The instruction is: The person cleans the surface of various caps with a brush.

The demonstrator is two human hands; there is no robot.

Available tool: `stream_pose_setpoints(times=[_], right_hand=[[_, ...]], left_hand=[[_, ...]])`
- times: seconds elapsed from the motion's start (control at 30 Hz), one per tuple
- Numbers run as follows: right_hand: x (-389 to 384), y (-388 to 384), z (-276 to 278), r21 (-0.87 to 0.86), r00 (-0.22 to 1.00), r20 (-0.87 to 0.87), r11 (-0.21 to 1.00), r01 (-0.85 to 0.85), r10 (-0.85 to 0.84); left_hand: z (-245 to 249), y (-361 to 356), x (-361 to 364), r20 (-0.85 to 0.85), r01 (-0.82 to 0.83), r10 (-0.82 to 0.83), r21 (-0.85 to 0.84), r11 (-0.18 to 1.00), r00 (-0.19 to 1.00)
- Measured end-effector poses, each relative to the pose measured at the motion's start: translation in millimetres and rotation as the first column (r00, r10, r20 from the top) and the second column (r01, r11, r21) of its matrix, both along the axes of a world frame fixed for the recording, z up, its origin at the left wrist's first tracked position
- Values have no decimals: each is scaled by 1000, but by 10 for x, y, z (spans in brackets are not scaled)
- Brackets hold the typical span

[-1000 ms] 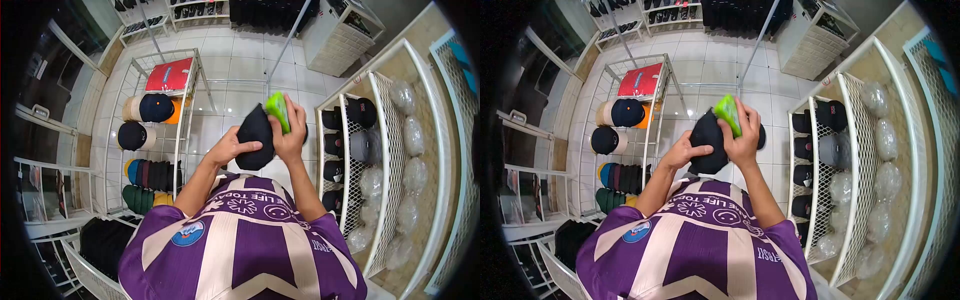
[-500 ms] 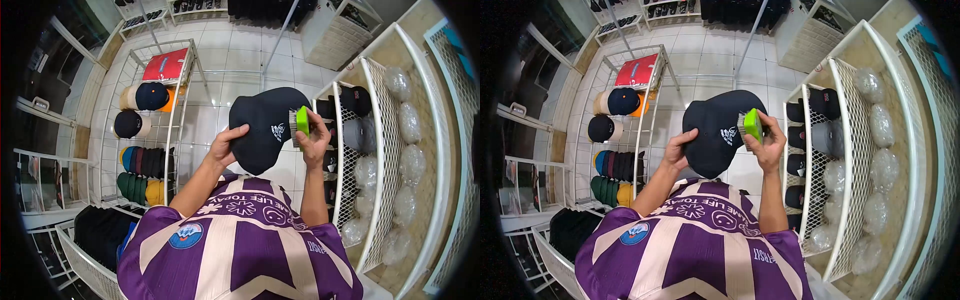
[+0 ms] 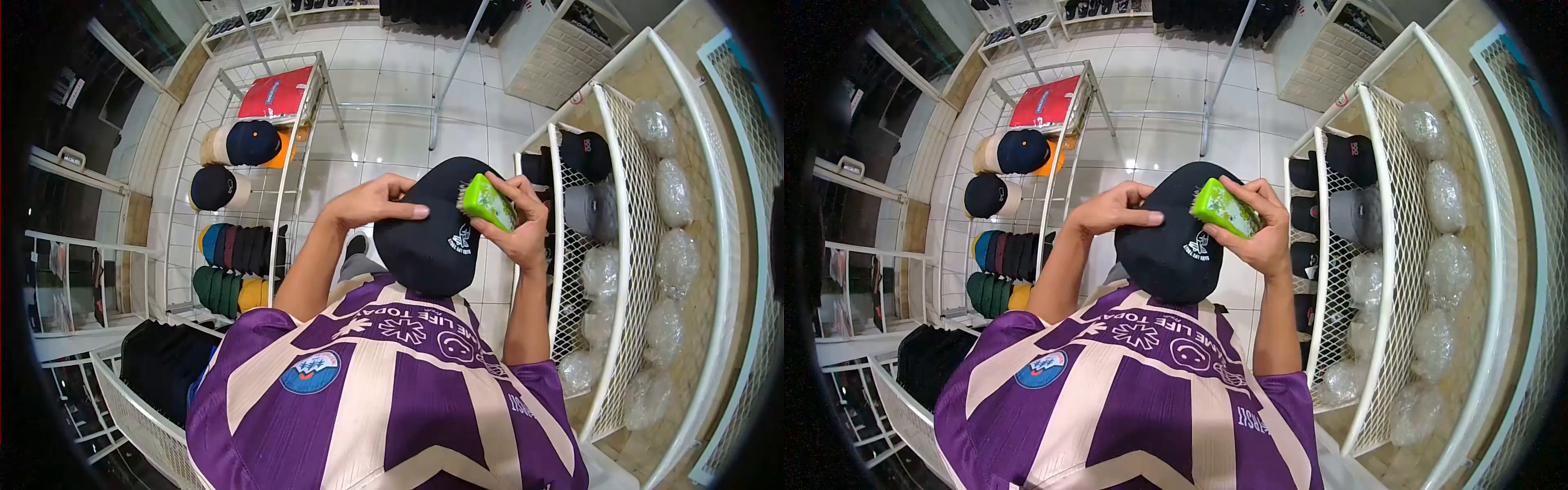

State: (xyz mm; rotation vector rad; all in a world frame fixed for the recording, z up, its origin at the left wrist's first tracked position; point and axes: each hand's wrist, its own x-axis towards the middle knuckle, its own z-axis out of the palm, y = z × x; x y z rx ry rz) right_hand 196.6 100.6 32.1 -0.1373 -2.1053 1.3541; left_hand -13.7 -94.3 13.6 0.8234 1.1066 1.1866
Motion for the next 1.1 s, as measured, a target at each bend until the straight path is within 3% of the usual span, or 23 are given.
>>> stream_pose_setpoints(times=[0.1,0.17,0.2,0.23,0.3,0.4,0.43,0.53,0.57,0.67,0.7,0.8,0.83,0.9,0.93,0.97,1.03,1.07,1.1], right_hand=[[-99,-78,0,113,998,1,992,62,-63],[-166,-162,21,552,935,-51,770,319,-351],[-199,-288,18,439,935,3,841,317,-354],[-199,-371,-5,293,972,52,934,204,-228],[-207,-342,-46,398,991,36,911,104,-129],[-257,-173,-125,252,878,107,867,430,-466],[-251,-245,-118,253,881,111,870,423,-460],[-236,-467,-47,378,989,60,920,104,-136],[-243,-402,-67,375,989,62,921,102,-135],[-301,-101,-197,267,881,115,869,417,-458],[-291,-176,-167,268,882,111,869,417,-458],[-212,-451,-13,335,994,73,941,49,-78],[-212,-402,-55,330,994,77,943,49,-79],[-289,-146,-187,210,920,102,912,352,-378],[-328,-86,-248,125,864,139,874,470,-485],[-307,-104,-316,122,866,136,876,467,-481],[-285,-345,-219,213,940,35,921,325,-339],[-274,-461,-180,246,988,53,960,131,-148],[-278,-509,-146,298,988,55,947,124,-146]], left_hand=[[14,64,243,96,-110,103,69,992,990],[-83,87,318,83,-114,108,78,990,991],[-115,91,370,85,-160,152,98,982,985],[-164,94,410,90,-206,196,116,972,976],[-264,52,421,85,-197,186,143,970,979],[-167,-42,456,77,-216,214,23,976,974],[-175,-48,475,80,-223,221,22,975,972],[-195,-27,502,59,-221,217,86,971,974],[-204,-42,502,69,-209,205,65,976,976],[-152,-65,514,52,-209,207,48,977,977],[-122,-54,499,21,-224,223,57,973,975],[-257,-39,471,72,-223,214,148,964,974],[-272,-55,473,74,-222,213,142,965,974],[-244,-63,447,103,-248,248,-16,969,963],[-220,-70,453,107,-277,273,18,961,956],[-218,-55,453,102,-281,278,19,960,955],[-241,-24,441,223,-400,400,-46,915,889],[-290,-48,434,223,-406,408,-57,912,885],[-340,-57,401,218,-363,365,-49,930,905]])
